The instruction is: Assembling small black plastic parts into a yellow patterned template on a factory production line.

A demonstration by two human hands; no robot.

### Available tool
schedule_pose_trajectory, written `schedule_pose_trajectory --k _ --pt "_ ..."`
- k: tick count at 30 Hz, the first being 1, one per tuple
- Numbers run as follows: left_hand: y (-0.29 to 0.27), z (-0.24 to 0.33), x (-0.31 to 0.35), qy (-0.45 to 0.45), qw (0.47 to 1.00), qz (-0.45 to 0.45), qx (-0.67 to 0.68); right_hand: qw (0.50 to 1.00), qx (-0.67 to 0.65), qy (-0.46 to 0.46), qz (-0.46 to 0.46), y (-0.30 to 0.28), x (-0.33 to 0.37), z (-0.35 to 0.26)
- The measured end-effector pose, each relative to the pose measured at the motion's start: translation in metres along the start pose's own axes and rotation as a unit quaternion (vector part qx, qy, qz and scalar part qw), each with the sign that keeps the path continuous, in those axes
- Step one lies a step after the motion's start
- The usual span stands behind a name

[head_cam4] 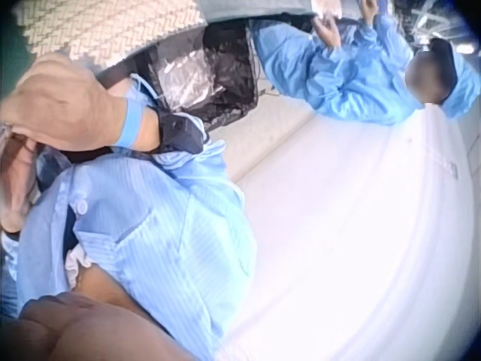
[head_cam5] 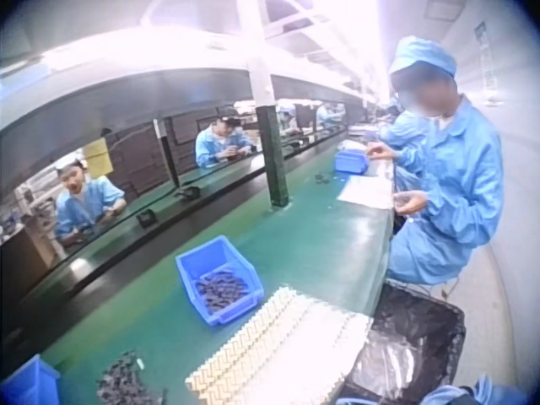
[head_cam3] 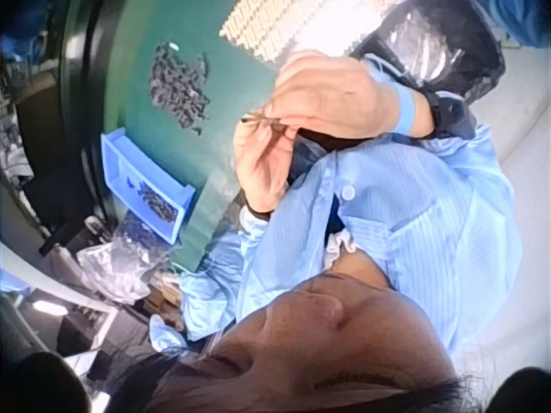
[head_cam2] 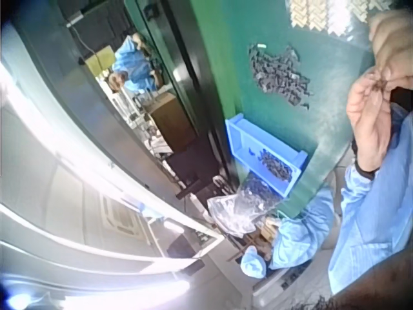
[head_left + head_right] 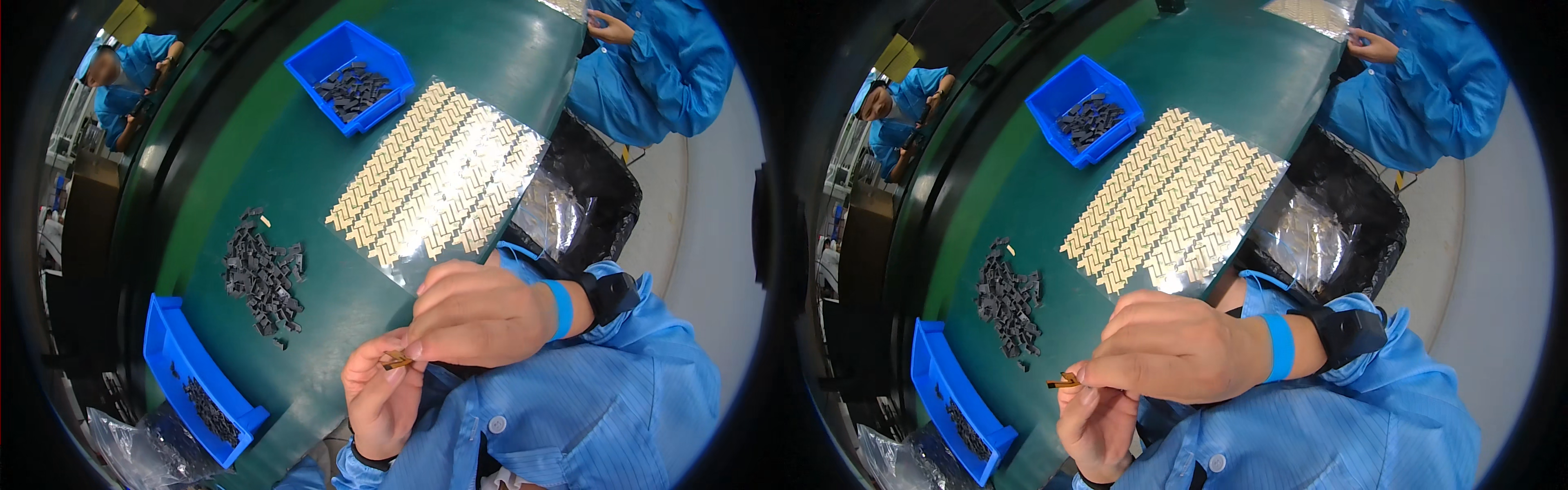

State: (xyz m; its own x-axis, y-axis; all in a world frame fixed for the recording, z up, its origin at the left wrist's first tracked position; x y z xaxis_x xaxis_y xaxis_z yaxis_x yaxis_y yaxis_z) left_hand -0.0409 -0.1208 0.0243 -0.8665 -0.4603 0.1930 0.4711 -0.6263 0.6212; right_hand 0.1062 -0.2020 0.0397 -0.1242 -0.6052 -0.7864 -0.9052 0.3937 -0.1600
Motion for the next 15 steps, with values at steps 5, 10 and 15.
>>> schedule_pose_trajectory --k 5,10,15 --pt "-0.007 0.0 0.003 0.035 0.994 0.009 -0.1 0.997 -0.013 -0.008 -0.074 -0.013 -0.002 -0.005" --pt "0.0 0.004 -0.002 -0.018 0.985 0.013 -0.171 0.996 -0.053 0.001 -0.077 -0.009 0.005 0.002" --pt "0.01 -0.001 -0.003 0.011 0.992 0.034 -0.122 0.984 -0.13 0.116 0.024 -0.002 0.008 0.009"
Point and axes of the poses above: each hand's wrist, its own x-axis away from the middle knuckle, its own y-axis out of the palm, z = x × y, the point moved 2 cm from there along -x, towards the middle knuckle, and after that the axes turned 15 degrees about -x, right-handed, at the moved point
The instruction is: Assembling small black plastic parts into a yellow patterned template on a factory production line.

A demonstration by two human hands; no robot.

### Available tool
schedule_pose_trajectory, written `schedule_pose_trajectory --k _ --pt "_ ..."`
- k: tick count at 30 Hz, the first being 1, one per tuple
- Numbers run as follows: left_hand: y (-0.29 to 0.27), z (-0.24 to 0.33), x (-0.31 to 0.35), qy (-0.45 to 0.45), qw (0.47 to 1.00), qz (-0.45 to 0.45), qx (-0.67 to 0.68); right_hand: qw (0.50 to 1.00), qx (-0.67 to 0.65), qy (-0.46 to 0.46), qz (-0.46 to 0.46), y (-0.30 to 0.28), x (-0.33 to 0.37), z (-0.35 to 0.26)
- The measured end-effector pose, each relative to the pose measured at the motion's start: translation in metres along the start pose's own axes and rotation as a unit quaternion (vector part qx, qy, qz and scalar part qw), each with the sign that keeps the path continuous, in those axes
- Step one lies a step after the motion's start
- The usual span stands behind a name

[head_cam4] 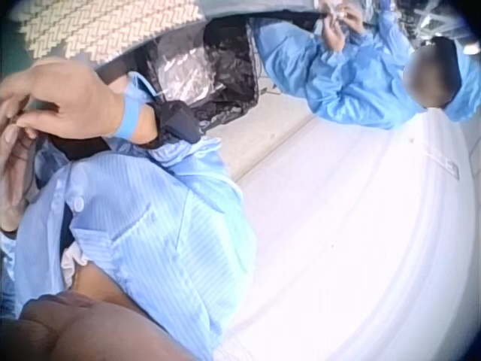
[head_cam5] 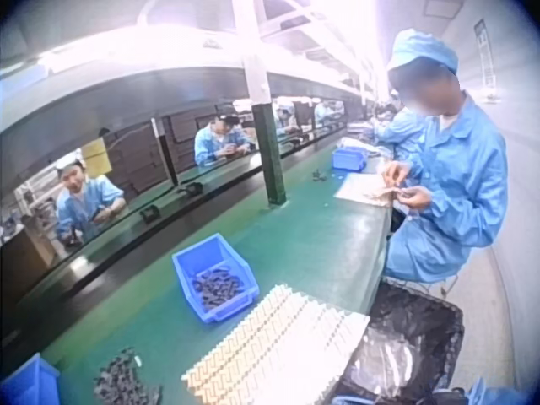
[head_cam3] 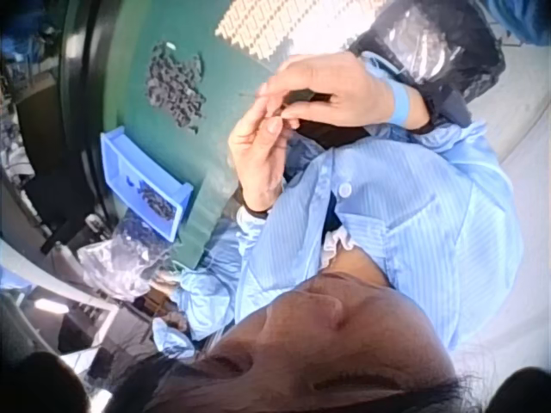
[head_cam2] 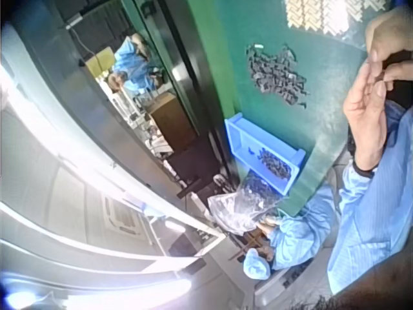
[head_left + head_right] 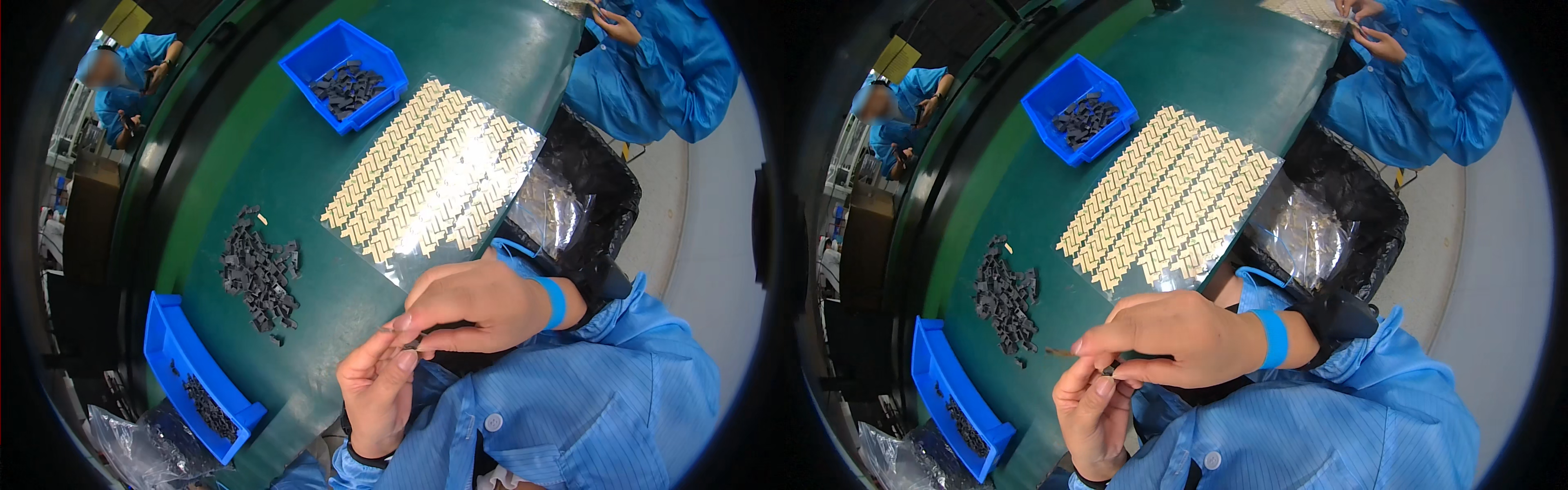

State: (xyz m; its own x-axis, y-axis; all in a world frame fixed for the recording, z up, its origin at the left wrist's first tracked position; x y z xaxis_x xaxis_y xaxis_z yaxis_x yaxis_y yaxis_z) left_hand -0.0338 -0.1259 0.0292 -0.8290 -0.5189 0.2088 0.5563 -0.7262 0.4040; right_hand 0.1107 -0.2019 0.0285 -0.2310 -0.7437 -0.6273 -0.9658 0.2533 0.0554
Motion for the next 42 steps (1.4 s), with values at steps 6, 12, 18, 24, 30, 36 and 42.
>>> schedule_pose_trajectory --k 6,12,18,24,30,36,42 --pt "0.0 -0.002 0.005 0.015 0.997 0.052 -0.059 0.985 -0.124 0.098 0.073 0.005 0.006 0.005" --pt "-0.001 -0.004 0.003 0.056 0.986 0.096 -0.126 0.97 -0.195 0.112 0.089 0.01 0.01 0.011" --pt "-0.005 -0.005 0.003 0.111 0.977 0.136 -0.121 0.909 -0.354 0.126 0.178 0.02 0.016 0.014" --pt "-0.001 -0.006 0.0 0.119 0.97 0.161 -0.136 0.885 -0.378 0.164 0.218 0.03 0.016 0.015" --pt "-0.002 -0.01 0.0 0.123 0.971 0.153 -0.136 0.911 -0.317 0.156 0.215 0.032 0.017 0.018" --pt "-0.004 -0.012 0.001 0.136 0.967 0.158 -0.149 0.909 -0.308 0.163 0.229 0.033 0.018 0.019" --pt "-0.002 -0.011 0.0 0.145 0.965 0.152 -0.158 0.901 -0.322 0.171 0.235 0.032 0.019 0.02"
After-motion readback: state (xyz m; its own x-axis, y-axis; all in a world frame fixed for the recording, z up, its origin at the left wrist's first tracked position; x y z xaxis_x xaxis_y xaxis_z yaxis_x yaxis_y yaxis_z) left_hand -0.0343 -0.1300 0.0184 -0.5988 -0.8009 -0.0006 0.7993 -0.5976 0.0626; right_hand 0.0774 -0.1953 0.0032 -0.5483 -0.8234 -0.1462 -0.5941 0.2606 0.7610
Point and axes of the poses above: each hand's wrist, its own x-axis away from the middle knuckle, its own y-axis out of the palm, z = x × y, the point moved 2 cm from there along -x, towards the middle knuckle, and after that the axes turned 15 degrees about -x, right-handed, at the moved point
